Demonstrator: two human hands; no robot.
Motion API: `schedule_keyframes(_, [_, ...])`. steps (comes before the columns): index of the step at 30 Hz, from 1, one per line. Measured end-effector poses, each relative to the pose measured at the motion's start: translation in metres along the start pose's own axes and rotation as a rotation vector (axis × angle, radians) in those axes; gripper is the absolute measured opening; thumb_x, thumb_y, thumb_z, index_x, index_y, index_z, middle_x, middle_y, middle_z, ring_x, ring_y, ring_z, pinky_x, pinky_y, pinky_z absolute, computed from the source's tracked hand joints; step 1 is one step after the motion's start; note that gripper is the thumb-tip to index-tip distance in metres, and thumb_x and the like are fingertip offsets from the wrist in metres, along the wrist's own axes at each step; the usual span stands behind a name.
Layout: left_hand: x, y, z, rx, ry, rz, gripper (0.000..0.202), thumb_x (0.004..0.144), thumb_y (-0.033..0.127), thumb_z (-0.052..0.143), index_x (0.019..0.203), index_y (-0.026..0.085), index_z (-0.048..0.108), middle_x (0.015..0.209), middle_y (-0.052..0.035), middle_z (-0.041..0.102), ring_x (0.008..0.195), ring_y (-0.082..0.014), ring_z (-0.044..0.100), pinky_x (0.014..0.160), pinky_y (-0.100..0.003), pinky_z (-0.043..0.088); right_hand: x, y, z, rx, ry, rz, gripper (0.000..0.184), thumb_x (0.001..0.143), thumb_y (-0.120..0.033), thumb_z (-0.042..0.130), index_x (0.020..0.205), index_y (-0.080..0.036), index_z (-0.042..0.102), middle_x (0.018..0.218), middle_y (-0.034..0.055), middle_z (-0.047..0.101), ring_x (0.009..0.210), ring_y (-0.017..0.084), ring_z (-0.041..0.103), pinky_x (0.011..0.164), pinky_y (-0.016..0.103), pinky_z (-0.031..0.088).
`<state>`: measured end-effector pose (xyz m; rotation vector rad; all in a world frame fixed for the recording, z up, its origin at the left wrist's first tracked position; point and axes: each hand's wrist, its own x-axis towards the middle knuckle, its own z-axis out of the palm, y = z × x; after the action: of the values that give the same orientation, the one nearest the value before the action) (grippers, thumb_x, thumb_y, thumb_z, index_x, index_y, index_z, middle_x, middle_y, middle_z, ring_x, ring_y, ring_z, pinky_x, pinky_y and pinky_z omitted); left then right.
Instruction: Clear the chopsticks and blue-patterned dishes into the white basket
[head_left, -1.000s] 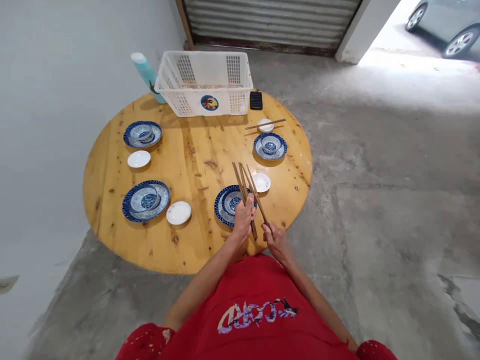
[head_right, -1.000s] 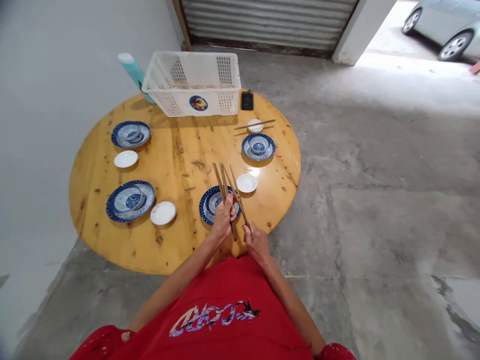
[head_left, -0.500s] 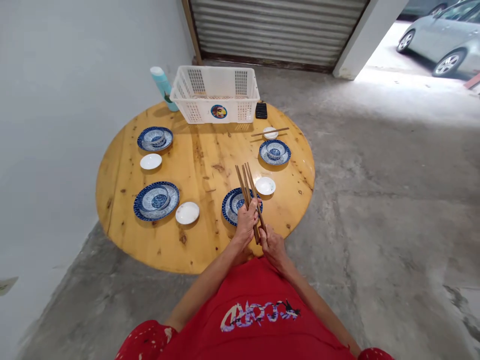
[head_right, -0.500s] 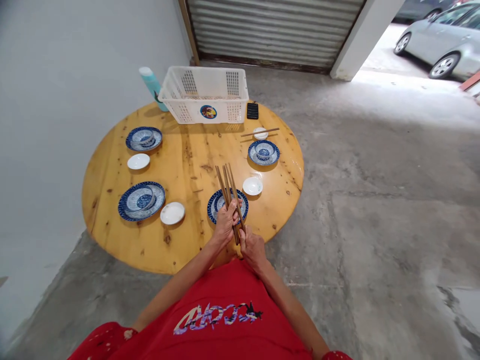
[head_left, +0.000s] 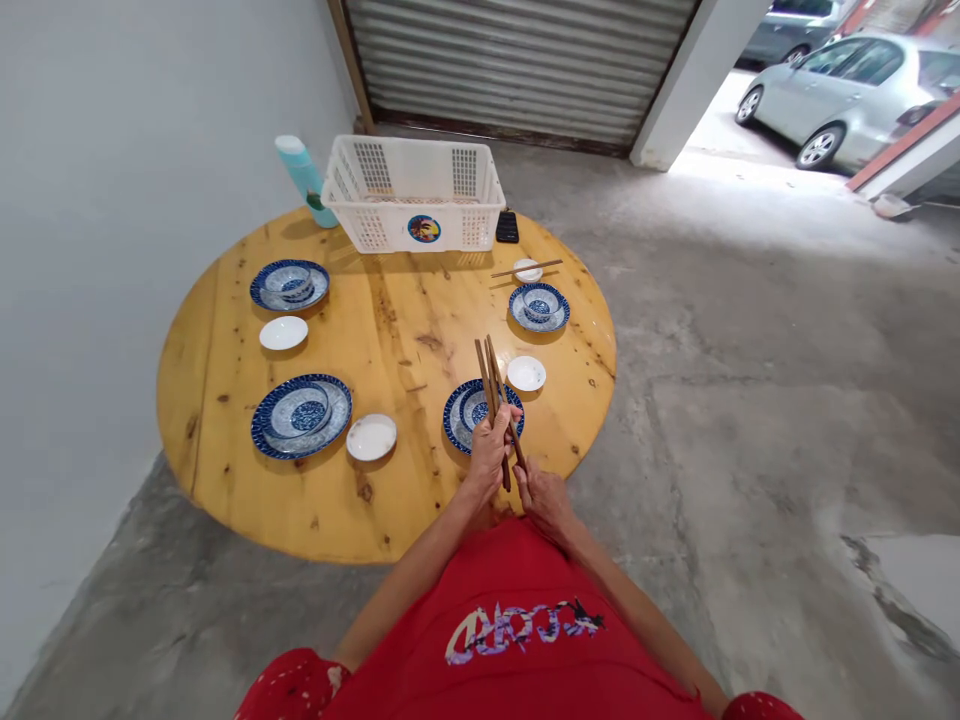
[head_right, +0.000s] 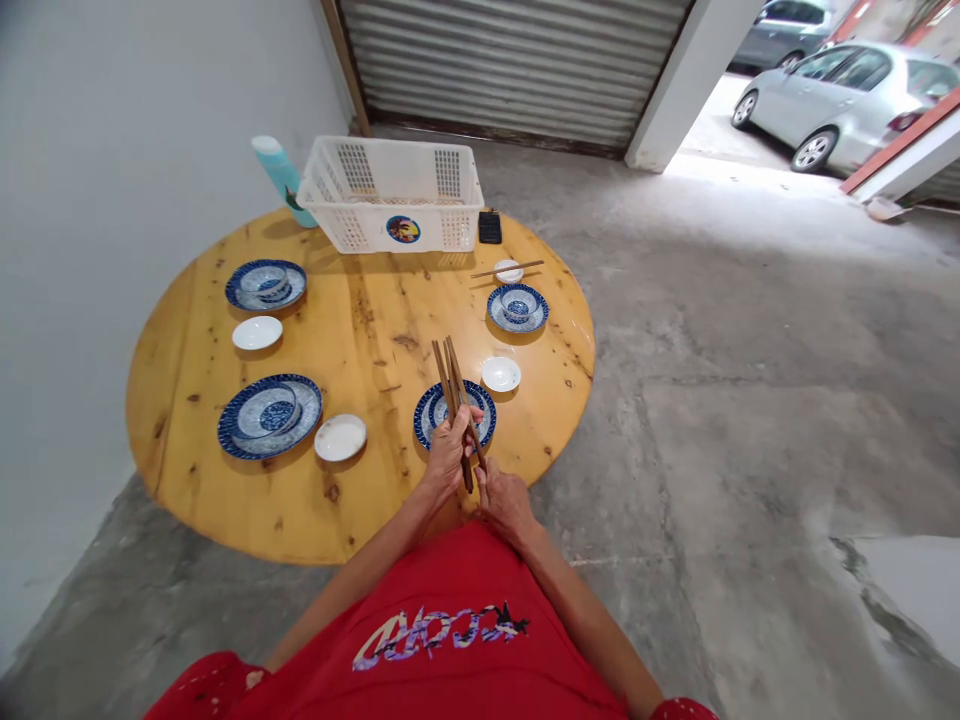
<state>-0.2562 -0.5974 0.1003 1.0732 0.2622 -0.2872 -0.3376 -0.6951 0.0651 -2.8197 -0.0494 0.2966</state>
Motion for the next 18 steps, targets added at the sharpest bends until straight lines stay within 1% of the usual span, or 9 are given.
schedule_keyframes(6, [-0.002,-0.006,-0.005,0.038,-0.017,0.021,0.052,0.076,0.069,0.067,0.075,0.017,0.064,0.058,0.0051,0.045,0.045,-0.0043,0.034,0.041,-0.018,0.029,-0.007,-0.005,0.008,-0.03,0.021,0.063,0.032,0.104,-0.027,0.028,0.104,-0.014,0.058,0.076,0.0091,0.069,0.065,0.02,0.065,0.054,0.027,0.028])
schedule_keyframes(10, [-0.006,-0.012,-0.005,0.088,-0.02,0.023,0.052,0.078,0.069,0.064,0.075,0.017,0.065,0.058,0.0045,0.044,0.048,-0.0055,0.035,0.042,-0.018,0.031,-0.013,-0.005,0.014,-0.037,0.053,0.077,0.031,0.104,-0.027,0.029,0.104,-0.015,0.058,0.075,0.0084,0.07,0.063,0.02,0.065,0.053,0.028,0.029])
schedule_keyframes(13, [-0.008,-0.014,-0.003,0.1,-0.034,0.038,0.05,0.08,0.067,0.065,0.072,0.017,0.066,0.064,0.0013,0.053,0.054,-0.0068,0.043,0.048,-0.018,0.036,-0.016,-0.001,0.017,-0.045,0.055,0.106,0.031,0.103,-0.028,0.031,0.103,-0.015,0.058,0.073,0.0084,0.069,0.059,0.02,0.063,0.052,0.029,0.028])
schedule_keyframes(16, [-0.009,-0.014,0.003,0.072,-0.038,0.062,0.047,0.081,0.064,0.065,0.071,0.018,0.066,0.072,-0.0019,0.061,0.065,-0.0097,0.054,0.06,-0.02,0.045,-0.017,0.005,0.018,-0.027,0.064,0.099,0.029,0.103,-0.028,0.033,0.101,-0.016,0.059,0.072,0.0081,0.07,0.056,0.019,0.061,0.052,0.028,0.028])
schedule_keyframes(18, [-0.011,-0.015,0.008,0.031,-0.038,0.04,0.047,0.081,0.064,0.065,0.074,0.018,0.065,0.073,-0.0025,0.064,0.067,-0.0106,0.058,0.065,-0.021,0.049,-0.017,0.011,0.017,0.003,0.068,0.084,0.028,0.103,-0.028,0.033,0.101,-0.016,0.059,0.072,0.0075,0.07,0.057,0.018,0.061,0.052,0.028,0.029])
